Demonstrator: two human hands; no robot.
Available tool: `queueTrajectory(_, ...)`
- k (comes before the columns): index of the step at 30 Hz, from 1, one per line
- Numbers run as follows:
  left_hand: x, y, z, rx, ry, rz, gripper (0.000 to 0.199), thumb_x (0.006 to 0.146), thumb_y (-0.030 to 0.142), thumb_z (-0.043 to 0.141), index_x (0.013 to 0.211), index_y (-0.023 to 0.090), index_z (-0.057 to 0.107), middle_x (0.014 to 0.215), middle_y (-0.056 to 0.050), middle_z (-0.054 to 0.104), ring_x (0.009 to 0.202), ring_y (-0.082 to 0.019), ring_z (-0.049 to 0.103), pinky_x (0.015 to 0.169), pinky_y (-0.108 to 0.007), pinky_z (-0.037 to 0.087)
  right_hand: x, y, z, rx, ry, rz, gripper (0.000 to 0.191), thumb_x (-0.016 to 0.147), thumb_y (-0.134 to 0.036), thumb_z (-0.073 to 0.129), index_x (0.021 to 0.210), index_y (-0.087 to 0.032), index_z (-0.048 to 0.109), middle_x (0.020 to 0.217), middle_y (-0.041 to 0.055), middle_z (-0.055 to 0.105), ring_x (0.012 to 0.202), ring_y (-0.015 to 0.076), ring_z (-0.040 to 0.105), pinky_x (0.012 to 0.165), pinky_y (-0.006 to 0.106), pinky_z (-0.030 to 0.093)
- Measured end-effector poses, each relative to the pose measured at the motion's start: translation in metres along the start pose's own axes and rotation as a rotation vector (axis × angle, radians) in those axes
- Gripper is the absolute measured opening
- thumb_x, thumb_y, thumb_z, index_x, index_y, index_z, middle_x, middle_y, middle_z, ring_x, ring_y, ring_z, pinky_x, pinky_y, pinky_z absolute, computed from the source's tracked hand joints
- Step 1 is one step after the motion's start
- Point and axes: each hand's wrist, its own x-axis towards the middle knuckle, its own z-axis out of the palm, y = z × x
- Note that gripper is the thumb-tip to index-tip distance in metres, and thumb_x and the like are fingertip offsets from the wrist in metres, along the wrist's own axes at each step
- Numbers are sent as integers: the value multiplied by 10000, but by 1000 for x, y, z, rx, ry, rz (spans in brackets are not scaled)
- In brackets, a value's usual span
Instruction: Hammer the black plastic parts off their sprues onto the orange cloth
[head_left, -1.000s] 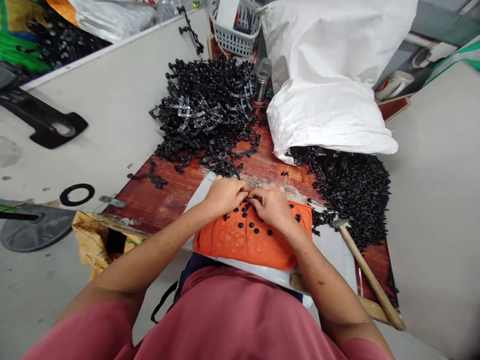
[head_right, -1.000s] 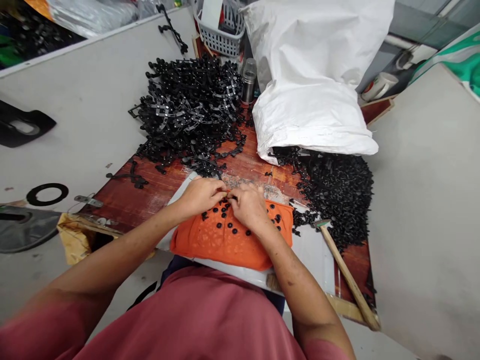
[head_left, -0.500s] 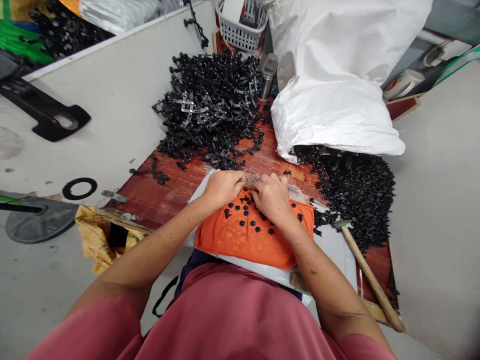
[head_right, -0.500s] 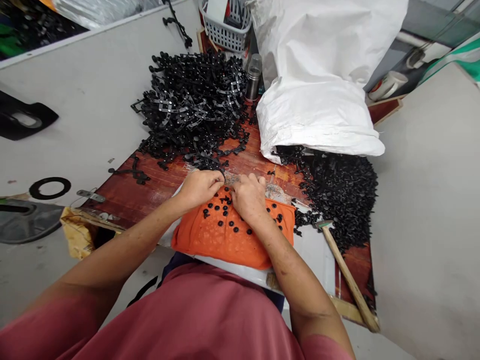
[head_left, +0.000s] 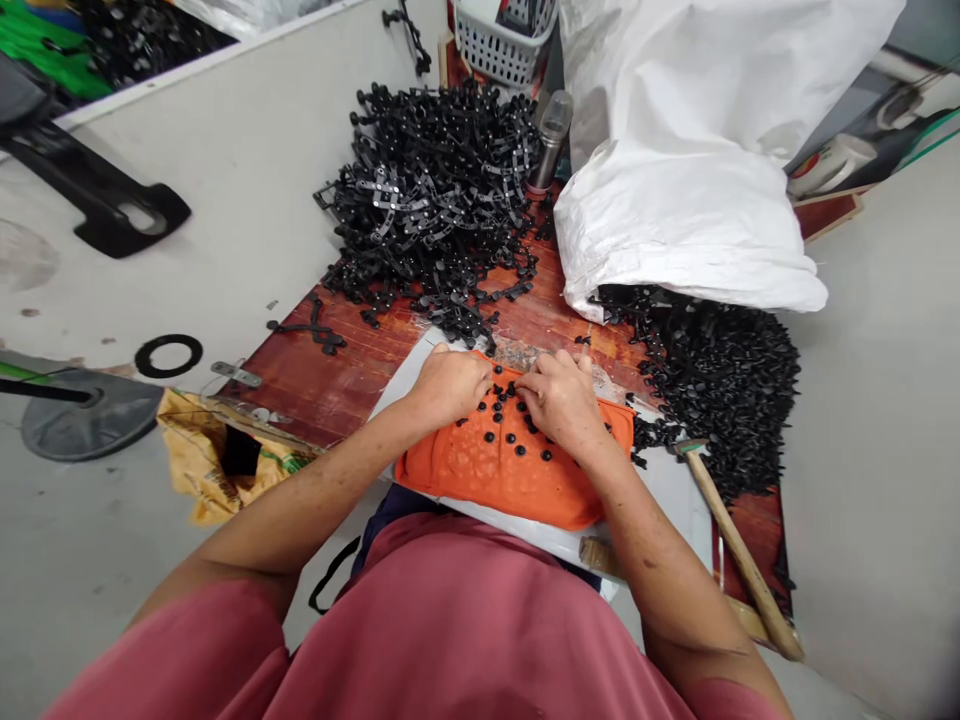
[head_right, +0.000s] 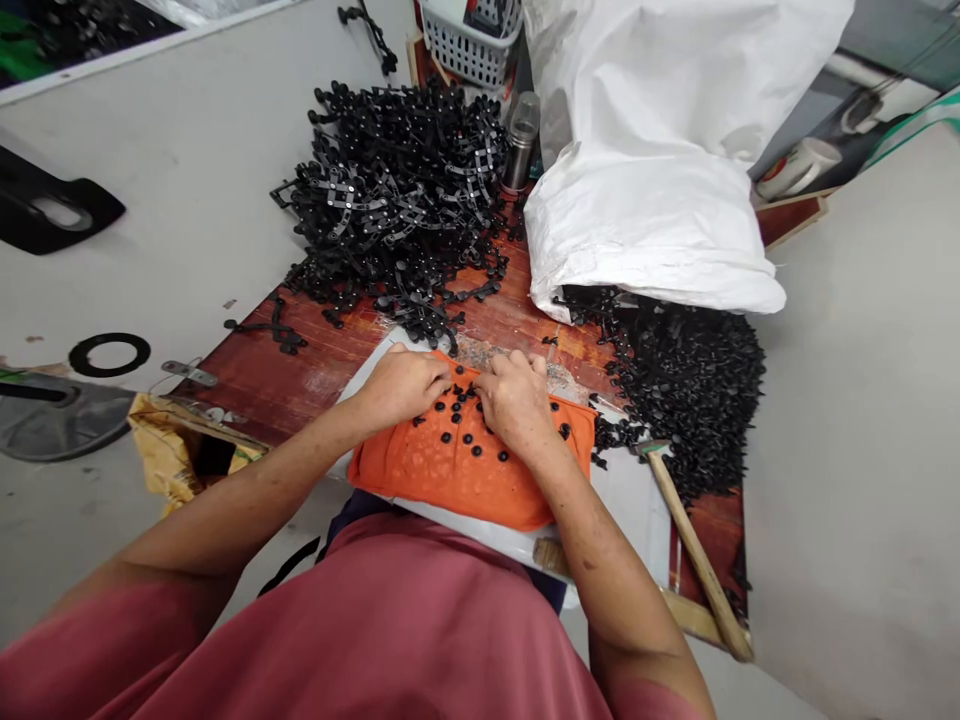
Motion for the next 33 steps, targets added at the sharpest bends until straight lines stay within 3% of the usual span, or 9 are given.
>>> queueTrajectory(5, -20, -9, -9, -72, 211, -48, 225, 976, 286, 513, 907, 206, 712, 923, -61, 769, 908, -246, 695, 845, -394, 403, 13, -14, 2, 10, -15, -50, 278, 1016, -251, 526, 956, -237, 797, 939, 92, 656, 963, 264, 443, 870, 437, 230)
queueTrajectory(9, -52, -12, -10, -186, 171, -67, 166, 946, 324, 597, 886, 226, 716, 867, -28, 756, 828, -206, 679, 830, -364, 403, 17, -18, 8, -36, -14, -65, 319, 1026, -240, 484, 897, -219, 776, 941, 103, 661, 989, 273, 438, 914, 445, 224)
queueTrajectory(14, -79, -4, 13, -152, 113, -93, 143, 915, 354, 655, 934, 221, 705, 922, -54, 764, 899, -240, 693, 853, -392, 406, 12, -15, 12, -76, 26, -19, 352, 1039, -231, 443, 938, -234, 780, 947, 97, 674, 983, 274, 440, 977, 458, 205)
queueTrajectory(18, -85, 1, 28, -76, 147, -134, 192, 950, 372, 611, 956, 199, 693, 916, -84, 760, 914, -269, 696, 852, -426, 396, 7, -14, 3, -11, -36, -36, 323, 1014, -229, 491, 926, -238, 802, 912, 88, 661, 958, 270, 444, 932, 462, 226)
queueTrajectory(23, -92, -1, 30, -131, 166, -114, 188, 955, 355, 618, 953, 186, 700, 935, -90, 769, 913, -264, 700, 852, -421, 396, -1, -16, -7, 24, -96, -30, 321, 997, -194, 512, 914, -225, 820, 910, 95, 667, 954, 268, 461, 895, 453, 243)
queueTrajectory(29, -94, 6, 36, -420, 205, -203, 173, 935, 381, 658, 919, 224, 728, 771, 3, 748, 743, -166, 679, 832, -348, 410, -16, -8, -4, 130, 66, 121, 265, 1020, -276, 544, 1004, -237, 806, 932, 75, 676, 975, 253, 500, 903, 410, 269)
queueTrajectory(33, -91, 13, 41, -395, 195, -173, 177, 950, 367, 629, 916, 246, 753, 787, -4, 758, 761, -175, 680, 852, -372, 393, -21, -11, -1, 119, 38, 91, 214, 1000, -289, 593, 1017, -262, 805, 934, 60, 674, 972, 249, 503, 892, 409, 266)
